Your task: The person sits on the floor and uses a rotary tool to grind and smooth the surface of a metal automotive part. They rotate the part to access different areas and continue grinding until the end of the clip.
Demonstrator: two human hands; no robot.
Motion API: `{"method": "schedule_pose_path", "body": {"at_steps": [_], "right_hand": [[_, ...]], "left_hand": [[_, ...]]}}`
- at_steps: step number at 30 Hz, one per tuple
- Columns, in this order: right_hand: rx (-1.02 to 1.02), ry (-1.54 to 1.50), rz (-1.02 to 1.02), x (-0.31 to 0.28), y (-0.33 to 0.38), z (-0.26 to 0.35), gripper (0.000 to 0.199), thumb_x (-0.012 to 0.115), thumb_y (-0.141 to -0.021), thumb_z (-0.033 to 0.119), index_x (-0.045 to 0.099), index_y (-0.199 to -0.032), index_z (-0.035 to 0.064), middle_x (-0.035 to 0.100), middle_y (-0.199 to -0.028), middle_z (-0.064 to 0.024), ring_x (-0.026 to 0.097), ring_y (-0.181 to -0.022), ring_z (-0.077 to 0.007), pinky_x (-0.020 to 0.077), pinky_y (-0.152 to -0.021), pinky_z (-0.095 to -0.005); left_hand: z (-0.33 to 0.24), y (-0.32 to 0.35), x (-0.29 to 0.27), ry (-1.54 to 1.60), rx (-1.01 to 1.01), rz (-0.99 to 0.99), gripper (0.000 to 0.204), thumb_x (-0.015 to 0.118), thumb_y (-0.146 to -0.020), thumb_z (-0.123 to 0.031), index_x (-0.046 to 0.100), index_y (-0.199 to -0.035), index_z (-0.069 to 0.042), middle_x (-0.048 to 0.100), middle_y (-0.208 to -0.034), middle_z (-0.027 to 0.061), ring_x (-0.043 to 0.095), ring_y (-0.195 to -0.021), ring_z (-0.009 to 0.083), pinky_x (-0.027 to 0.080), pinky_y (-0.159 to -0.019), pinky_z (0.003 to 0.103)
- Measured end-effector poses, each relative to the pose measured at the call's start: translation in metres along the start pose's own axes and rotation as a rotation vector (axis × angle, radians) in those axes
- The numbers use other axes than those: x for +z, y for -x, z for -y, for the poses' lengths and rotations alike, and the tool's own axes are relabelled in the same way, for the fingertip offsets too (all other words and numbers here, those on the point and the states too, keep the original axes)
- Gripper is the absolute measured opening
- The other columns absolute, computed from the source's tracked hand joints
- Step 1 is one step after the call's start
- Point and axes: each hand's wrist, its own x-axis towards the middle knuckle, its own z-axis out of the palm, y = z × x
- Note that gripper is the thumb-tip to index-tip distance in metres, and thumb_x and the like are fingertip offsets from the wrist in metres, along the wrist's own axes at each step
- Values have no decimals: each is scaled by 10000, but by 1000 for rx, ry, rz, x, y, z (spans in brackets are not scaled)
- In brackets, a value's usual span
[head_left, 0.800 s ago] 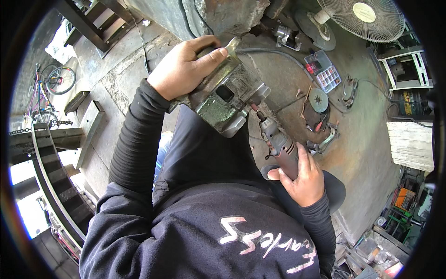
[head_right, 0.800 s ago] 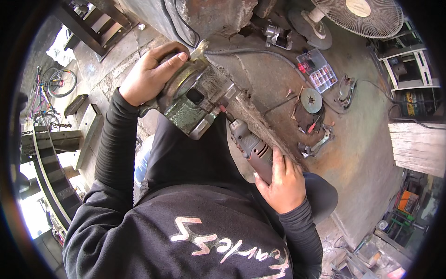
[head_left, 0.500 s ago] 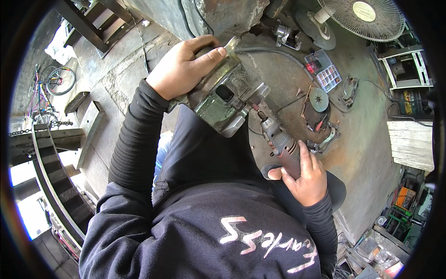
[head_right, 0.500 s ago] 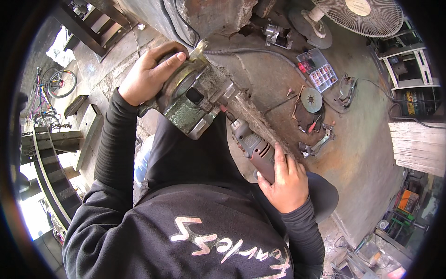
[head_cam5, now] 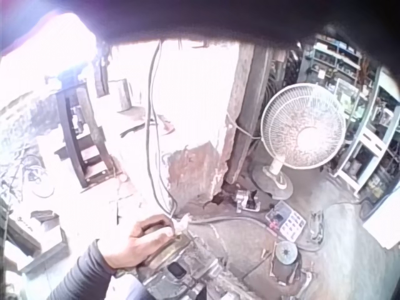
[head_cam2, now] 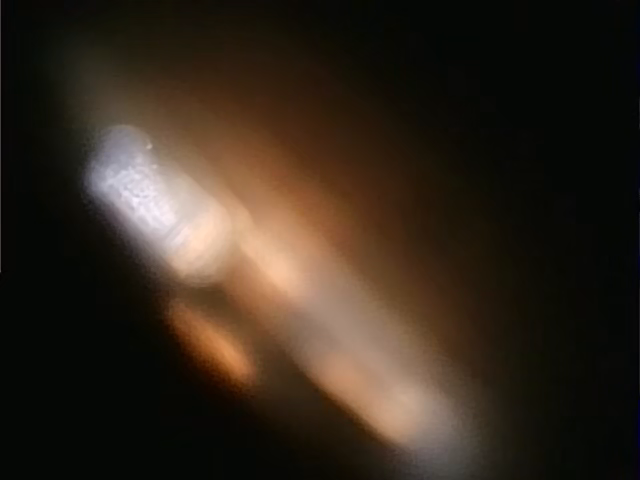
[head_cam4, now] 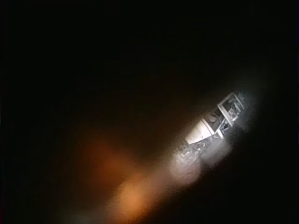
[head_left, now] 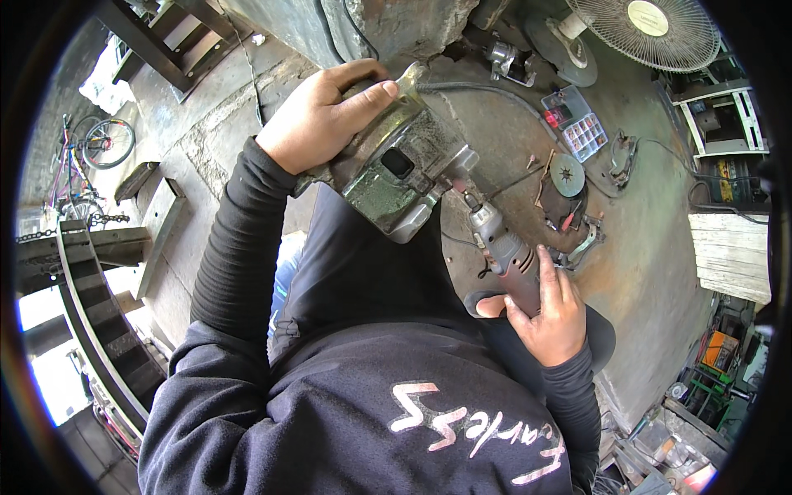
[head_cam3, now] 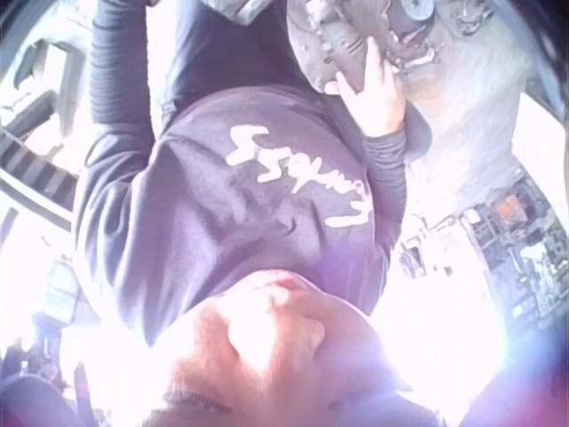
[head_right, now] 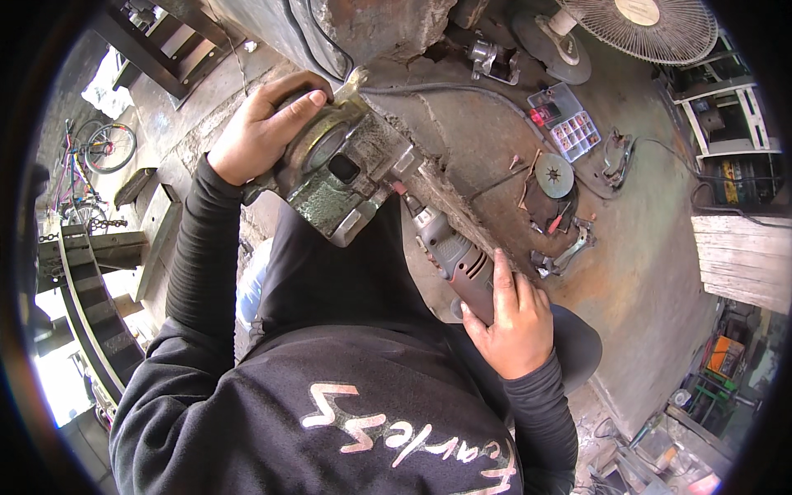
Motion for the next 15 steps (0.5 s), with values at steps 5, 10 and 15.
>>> {"method": "schedule_pose_path", "body": {"at_steps": [5,10,15], "right_hand": [[6,-5,27,1,-1,3,845,781,-747,261,418,-1456,-23,616,-1046,-213,617,-898,-376,494,-808,-450],[13,-8,19,1,1,2,849,784,-746,260,417,-1458,-20,616,-1034,-210,616,-897,-373,493,-809,-444],[23,-22,49,3,2,2,852,783,-748,259,412,-1464,-18,616,-1043,-222,620,-913,-381,495,-821,-443]], "left_hand": [[-1,1,-1,3,-19,10,310,555,-1036,-272,630,-1078,27,649,-949,72,582,-919,139,479,-877,289],[2,2,0,29,10,-14,381,596,-995,-347,656,-1138,0,695,-959,167,662,-867,253,520,-835,340],[4,1,0,52,8,-14,376,595,-997,-341,657,-1134,4,693,-961,166,660,-871,247,519,-838,335]]}}
